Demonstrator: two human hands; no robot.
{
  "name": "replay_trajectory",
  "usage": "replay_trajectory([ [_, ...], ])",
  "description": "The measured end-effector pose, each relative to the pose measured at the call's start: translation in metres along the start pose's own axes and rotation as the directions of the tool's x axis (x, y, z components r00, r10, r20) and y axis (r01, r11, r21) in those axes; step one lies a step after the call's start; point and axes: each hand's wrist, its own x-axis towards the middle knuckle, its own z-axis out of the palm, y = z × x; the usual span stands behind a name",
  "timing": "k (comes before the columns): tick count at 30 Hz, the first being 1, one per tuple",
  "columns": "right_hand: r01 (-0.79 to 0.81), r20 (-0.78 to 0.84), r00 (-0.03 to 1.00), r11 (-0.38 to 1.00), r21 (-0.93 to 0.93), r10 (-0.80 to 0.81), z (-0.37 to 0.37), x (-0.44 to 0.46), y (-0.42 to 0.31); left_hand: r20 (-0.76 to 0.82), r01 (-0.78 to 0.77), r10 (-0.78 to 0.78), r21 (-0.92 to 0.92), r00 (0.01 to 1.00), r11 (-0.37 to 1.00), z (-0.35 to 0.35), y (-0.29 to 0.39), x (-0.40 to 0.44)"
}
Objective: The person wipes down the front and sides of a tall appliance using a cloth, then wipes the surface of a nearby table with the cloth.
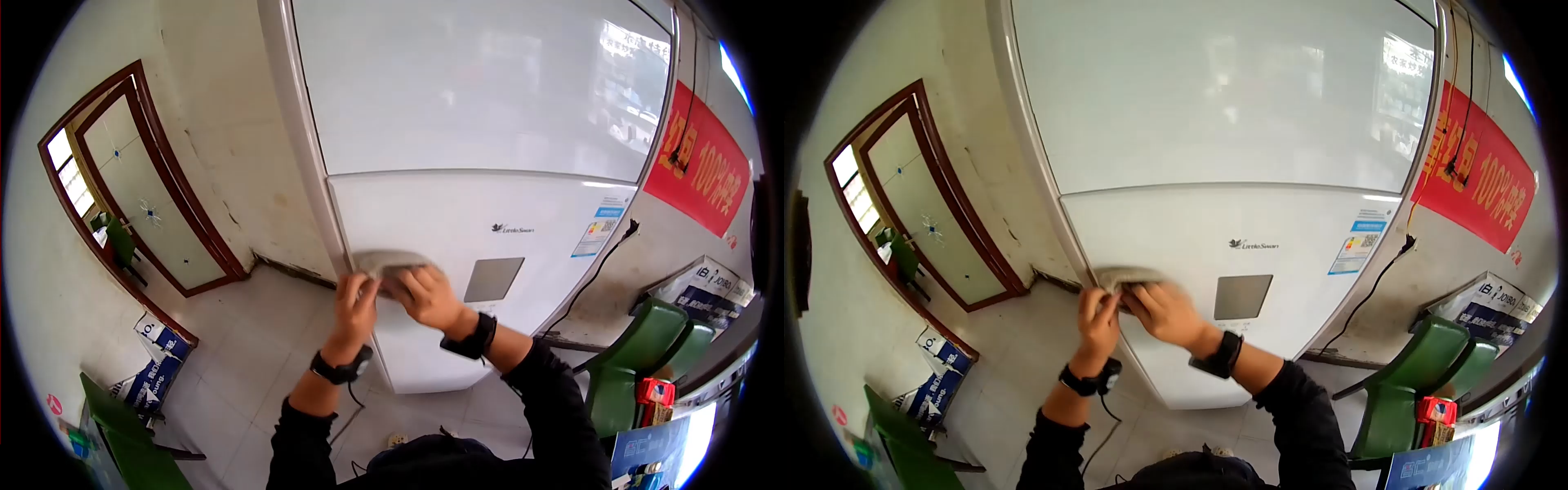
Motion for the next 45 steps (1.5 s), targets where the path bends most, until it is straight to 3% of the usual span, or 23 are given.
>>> replay_trajectory([
  [3,0.159,-0.116,0.980,0.987,-0.039,-0.162,-0.022,0.056,0.017,-0.030,-0.079,0.080,0.044,0.996,0.996,-0.016,0.001,0.053],
  [8,0.124,-0.185,0.974,0.992,-0.038,-0.129,-0.042,0.102,0.031,-0.149,-0.030,0.034,0.030,0.988,0.999,-0.018,0.005,0.108],
  [10,0.056,-0.210,0.977,0.997,0.048,-0.045,-0.036,0.086,0.029,-0.125,0.019,-0.015,0.031,0.992,0.999,-0.015,0.005,0.091],
  [15,0.010,0.014,1.000,0.994,0.111,-0.011,-0.031,-0.007,0.014,0.087,-0.031,0.028,0.036,0.996,0.999,0.011,0.018,0.003],
  [19,0.102,0.008,0.995,0.995,-0.008,-0.102,-0.051,-0.003,0.037,0.222,-0.123,0.129,-0.040,0.966,0.992,0.012,0.025,0.034],
  [20,0.138,-0.030,0.990,0.988,-0.066,-0.141,-0.061,0.012,0.045,0.181,-0.144,0.150,-0.042,0.972,0.989,0.012,0.031,0.055],
  [24,0.070,-0.103,0.991,0.987,-0.144,-0.085,-0.097,0.059,0.065,0.034,-0.160,0.160,-0.015,0.987,0.987,0.015,0.051,0.122],
  [28,-0.051,-0.189,0.982,0.993,-0.110,0.029,-0.105,0.045,0.068,-0.004,-0.155,0.155,-0.027,0.988,0.988,0.036,0.067,0.117],
  [33,-0.163,-0.098,0.983,0.984,-0.076,0.155,-0.086,-0.056,0.053,0.267,-0.079,0.112,-0.129,0.957,0.988,0.068,0.075,0.024],
  [37,-0.131,-0.079,0.989,0.983,-0.125,0.122,-0.098,-0.051,0.058,0.182,-0.045,0.079,-0.183,0.980,0.982,0.075,0.085,0.034],
  [43,-0.104,-0.254,0.966,0.973,-0.208,0.050,-0.145,0.023,0.095,0.005,-0.080,0.083,-0.216,0.997,0.973,0.077,0.108,0.126],
  [45,-0.186,-0.252,0.958,0.964,-0.191,0.135,-0.146,0.010,0.095,0.014,-0.073,0.079,-0.237,0.997,0.969,0.087,0.115,0.117],
])
